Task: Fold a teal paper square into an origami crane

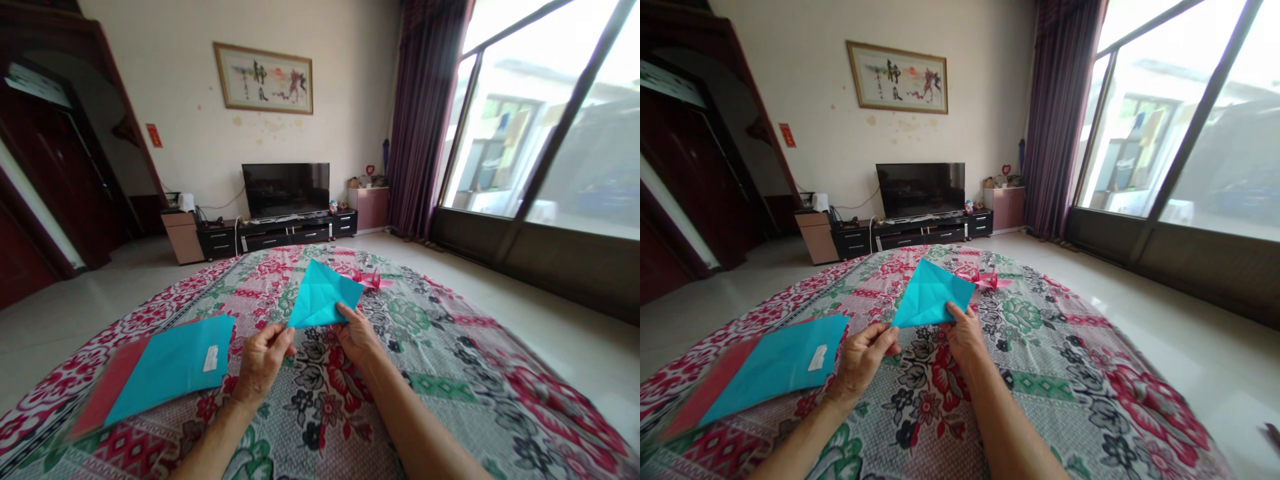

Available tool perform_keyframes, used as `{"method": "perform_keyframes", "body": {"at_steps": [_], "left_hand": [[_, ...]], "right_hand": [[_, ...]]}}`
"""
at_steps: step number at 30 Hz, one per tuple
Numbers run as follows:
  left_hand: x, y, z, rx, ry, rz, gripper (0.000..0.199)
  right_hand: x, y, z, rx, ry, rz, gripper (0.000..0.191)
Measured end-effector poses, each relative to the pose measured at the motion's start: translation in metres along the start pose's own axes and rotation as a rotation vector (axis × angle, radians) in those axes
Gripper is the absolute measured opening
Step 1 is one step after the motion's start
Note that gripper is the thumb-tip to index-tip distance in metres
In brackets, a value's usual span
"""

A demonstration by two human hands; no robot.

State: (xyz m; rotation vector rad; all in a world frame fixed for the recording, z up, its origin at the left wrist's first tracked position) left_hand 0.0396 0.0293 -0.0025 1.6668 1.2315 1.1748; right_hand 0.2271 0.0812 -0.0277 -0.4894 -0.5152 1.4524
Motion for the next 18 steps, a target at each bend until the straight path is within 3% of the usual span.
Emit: {"method": "perform_keyframes", "body": {"at_steps": [18], "left_hand": [[0.0001, 0.0023, 0.0005, 0.007, 0.018, 0.027, 0.029]], "right_hand": [[0.0014, -0.0016, -0.0013, -0.038, 0.004, -0.007, 0.032]]}}
Point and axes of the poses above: each hand's wrist, its own x-axis towards the middle knuckle, its own z-axis out of the palm, y = z × x, the point moved 5 cm from there along x, towards the middle knuckle, and after that the axes turned 12 degrees about -y, right-handed, at the moved point
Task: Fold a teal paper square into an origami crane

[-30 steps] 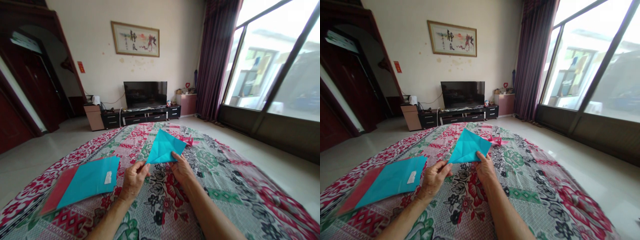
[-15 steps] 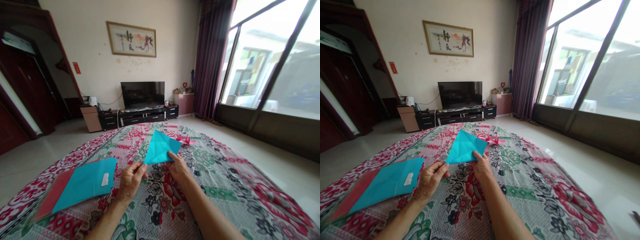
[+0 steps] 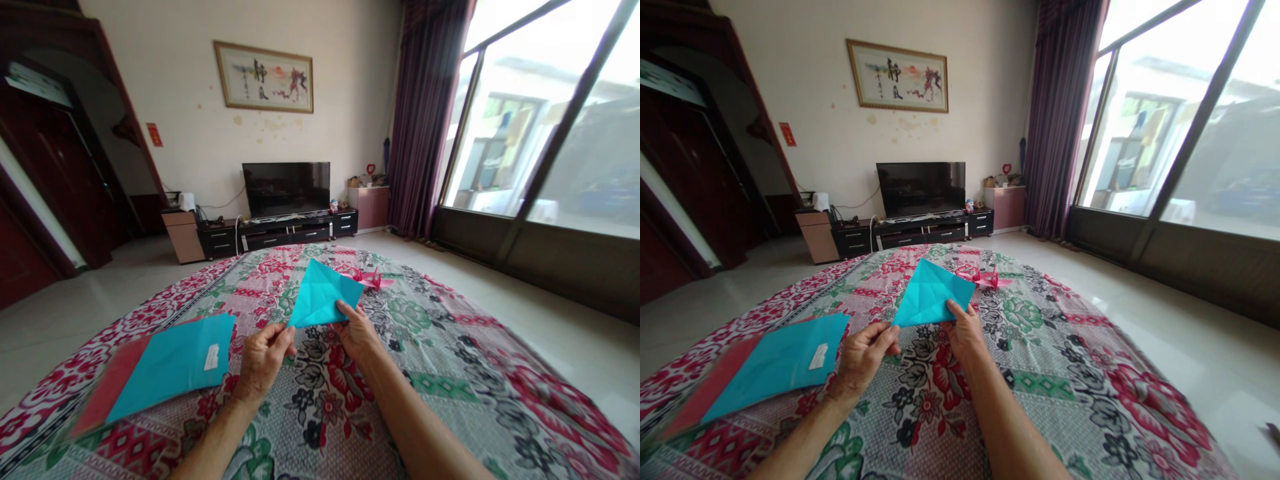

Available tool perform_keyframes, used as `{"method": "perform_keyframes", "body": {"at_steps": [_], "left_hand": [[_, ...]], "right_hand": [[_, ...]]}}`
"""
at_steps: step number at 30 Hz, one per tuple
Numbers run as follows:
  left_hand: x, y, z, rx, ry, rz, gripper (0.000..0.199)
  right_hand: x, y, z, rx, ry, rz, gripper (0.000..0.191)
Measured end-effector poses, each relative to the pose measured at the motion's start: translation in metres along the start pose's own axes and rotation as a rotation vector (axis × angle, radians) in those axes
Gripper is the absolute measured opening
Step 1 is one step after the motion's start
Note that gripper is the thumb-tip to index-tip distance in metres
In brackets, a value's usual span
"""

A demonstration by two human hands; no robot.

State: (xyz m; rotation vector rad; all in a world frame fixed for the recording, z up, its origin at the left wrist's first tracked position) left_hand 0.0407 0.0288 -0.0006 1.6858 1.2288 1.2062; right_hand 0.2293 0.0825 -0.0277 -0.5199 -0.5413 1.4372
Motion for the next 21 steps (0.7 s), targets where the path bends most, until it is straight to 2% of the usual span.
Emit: {"method": "perform_keyframes", "body": {"at_steps": [21], "left_hand": [[-0.0008, -0.0002, -0.0012, 0.026, 0.011, -0.01, 0.029]], "right_hand": [[0.0017, -0.0054, -0.0047, -0.066, 0.0, 0.002, 0.041]]}}
Point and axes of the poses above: each hand's wrist, its own x-axis towards the middle knuckle, its own z-axis out of the palm, y = z × x, the point moved 5 cm from there along x, towards the middle knuckle, and after that the axes turned 12 degrees about -y, right-handed, at the moved point
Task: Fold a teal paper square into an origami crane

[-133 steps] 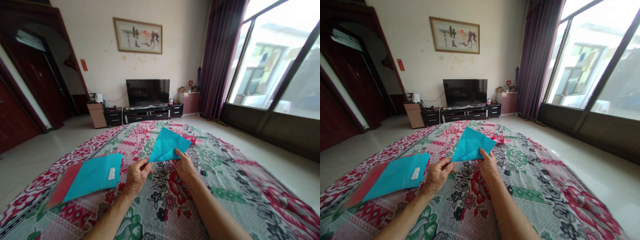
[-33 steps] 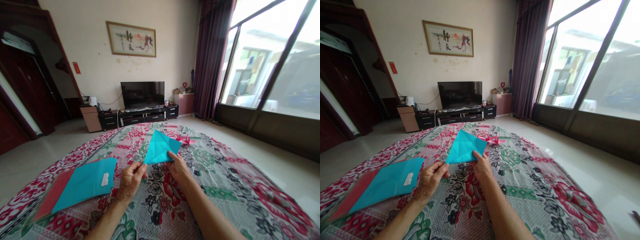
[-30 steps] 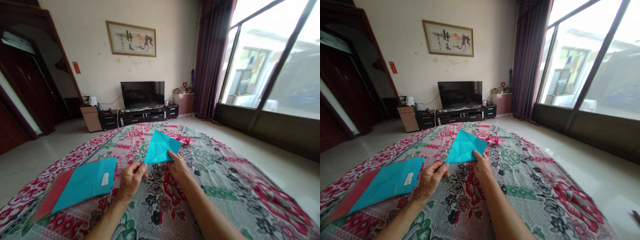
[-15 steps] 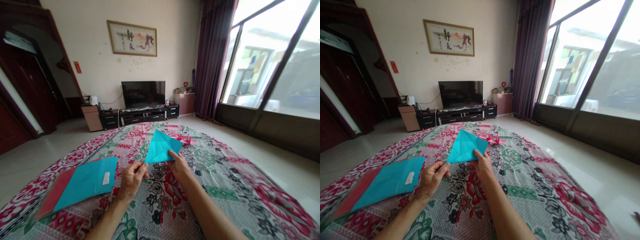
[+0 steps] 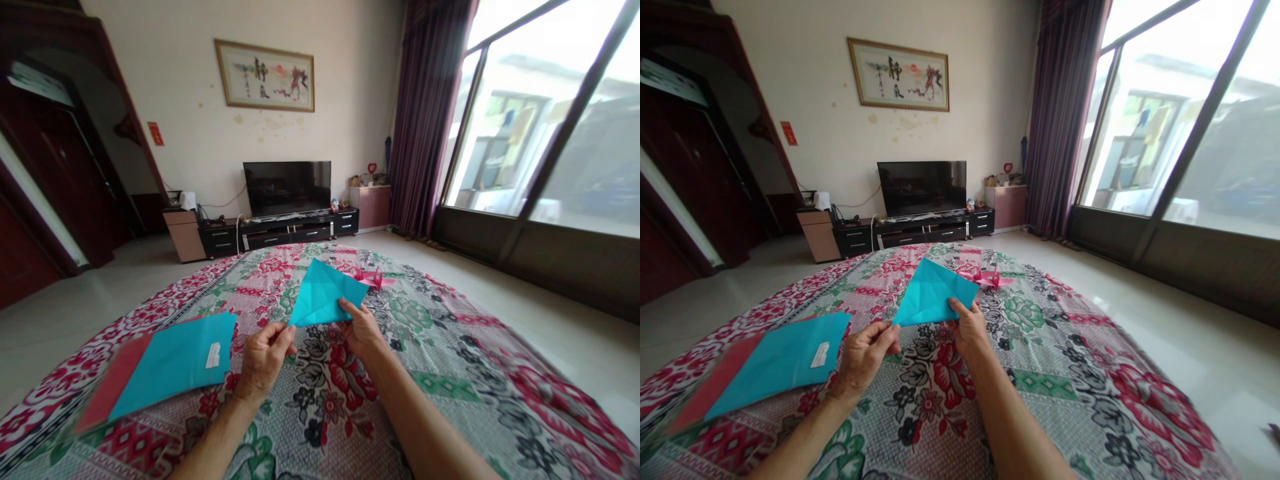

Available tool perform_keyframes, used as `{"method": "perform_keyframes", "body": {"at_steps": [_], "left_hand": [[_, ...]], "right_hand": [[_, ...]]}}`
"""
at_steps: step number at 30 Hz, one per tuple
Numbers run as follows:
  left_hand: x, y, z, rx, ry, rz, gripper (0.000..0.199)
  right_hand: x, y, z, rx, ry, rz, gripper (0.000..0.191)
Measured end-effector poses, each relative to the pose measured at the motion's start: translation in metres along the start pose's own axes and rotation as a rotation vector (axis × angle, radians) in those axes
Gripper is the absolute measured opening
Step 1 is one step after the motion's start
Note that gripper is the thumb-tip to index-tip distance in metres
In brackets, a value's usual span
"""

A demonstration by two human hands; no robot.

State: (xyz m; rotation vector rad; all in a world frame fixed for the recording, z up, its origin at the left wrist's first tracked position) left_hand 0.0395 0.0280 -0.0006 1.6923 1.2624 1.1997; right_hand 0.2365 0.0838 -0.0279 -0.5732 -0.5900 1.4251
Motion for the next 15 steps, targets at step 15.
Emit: {"method": "perform_keyframes", "body": {"at_steps": [15], "left_hand": [[0.0001, -0.0025, 0.001, 0.0, -0.012, -0.005, 0.028]], "right_hand": [[-0.0005, -0.0027, -0.0003, -0.048, -0.004, -0.001, 0.045]]}}
Point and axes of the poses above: each hand's wrist, its own x-axis towards the middle knuckle, its own z-axis out of the palm, y = z × x, the point moved 5 cm from there along x, towards the middle knuckle, and after that the axes turned 12 degrees about -y, right-handed, at the moved point
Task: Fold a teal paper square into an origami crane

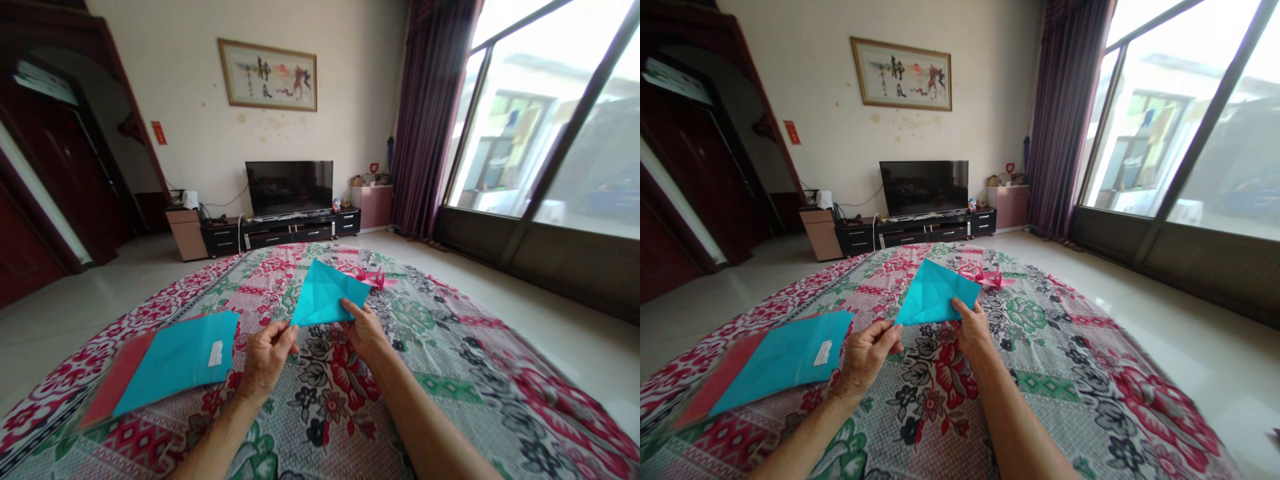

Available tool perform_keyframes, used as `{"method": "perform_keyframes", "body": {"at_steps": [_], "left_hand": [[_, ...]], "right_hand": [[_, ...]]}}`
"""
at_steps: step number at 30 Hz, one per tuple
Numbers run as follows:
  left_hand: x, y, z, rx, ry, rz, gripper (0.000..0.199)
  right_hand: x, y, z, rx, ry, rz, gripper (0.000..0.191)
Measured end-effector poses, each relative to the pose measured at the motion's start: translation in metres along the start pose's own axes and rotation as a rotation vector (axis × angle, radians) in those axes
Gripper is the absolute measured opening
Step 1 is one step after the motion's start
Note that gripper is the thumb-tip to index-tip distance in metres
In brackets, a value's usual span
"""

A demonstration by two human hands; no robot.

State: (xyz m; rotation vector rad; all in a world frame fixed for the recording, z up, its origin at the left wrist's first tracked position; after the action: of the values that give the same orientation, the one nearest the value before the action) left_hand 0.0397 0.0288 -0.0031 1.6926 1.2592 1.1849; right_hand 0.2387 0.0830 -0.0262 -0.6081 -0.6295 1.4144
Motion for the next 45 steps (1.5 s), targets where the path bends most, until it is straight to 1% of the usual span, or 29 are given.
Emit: {"method": "perform_keyframes", "body": {"at_steps": [11, 18, 24, 28, 40, 43, 45], "left_hand": [[-0.001, 0.007, 0.001, 0.032, -0.017, 0.05, 0.025], [-0.003, 0.011, 0.001, -0.015, -0.024, 0.056, 0.026], [-0.002, 0.008, 0.0, -0.061, 0.012, 0.055, 0.024], [-0.002, 0.006, -0.001, -0.047, 0.028, 0.056, 0.023], [-0.002, 0.007, 0.0, -0.005, 0.011, 0.046, 0.027], [-0.002, 0.007, -0.001, 0.061, 0.034, 0.023, 0.028], [-0.002, 0.007, -0.005, 0.191, 0.095, -0.011, 0.027]], "right_hand": [[0.0, 0.001, -0.002, -0.003, 0.022, -0.002, 0.045], [-0.001, -0.001, -0.001, 0.021, 0.006, -0.034, 0.044], [0.001, -0.001, -0.004, 0.012, -0.005, -0.06, 0.042], [0.001, -0.002, -0.004, -0.007, -0.014, -0.087, 0.04], [0.002, -0.002, -0.004, -0.006, -0.028, -0.106, 0.04], [0.003, -0.001, -0.005, -0.079, -0.029, -0.11, 0.04], [0.002, -0.003, -0.006, -0.219, -0.038, -0.14, 0.038]]}}
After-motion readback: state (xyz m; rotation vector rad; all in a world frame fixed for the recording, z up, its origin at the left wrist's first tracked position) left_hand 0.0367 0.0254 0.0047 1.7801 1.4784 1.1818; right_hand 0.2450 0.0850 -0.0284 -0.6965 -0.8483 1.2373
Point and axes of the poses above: each hand's wrist, its own x-axis towards the middle knuckle, its own z-axis out of the palm, y = z × x, the point moved 5 cm from there along x, towards the middle knuckle, and after that the axes turned 12 degrees about -y, right-handed, at the moved point
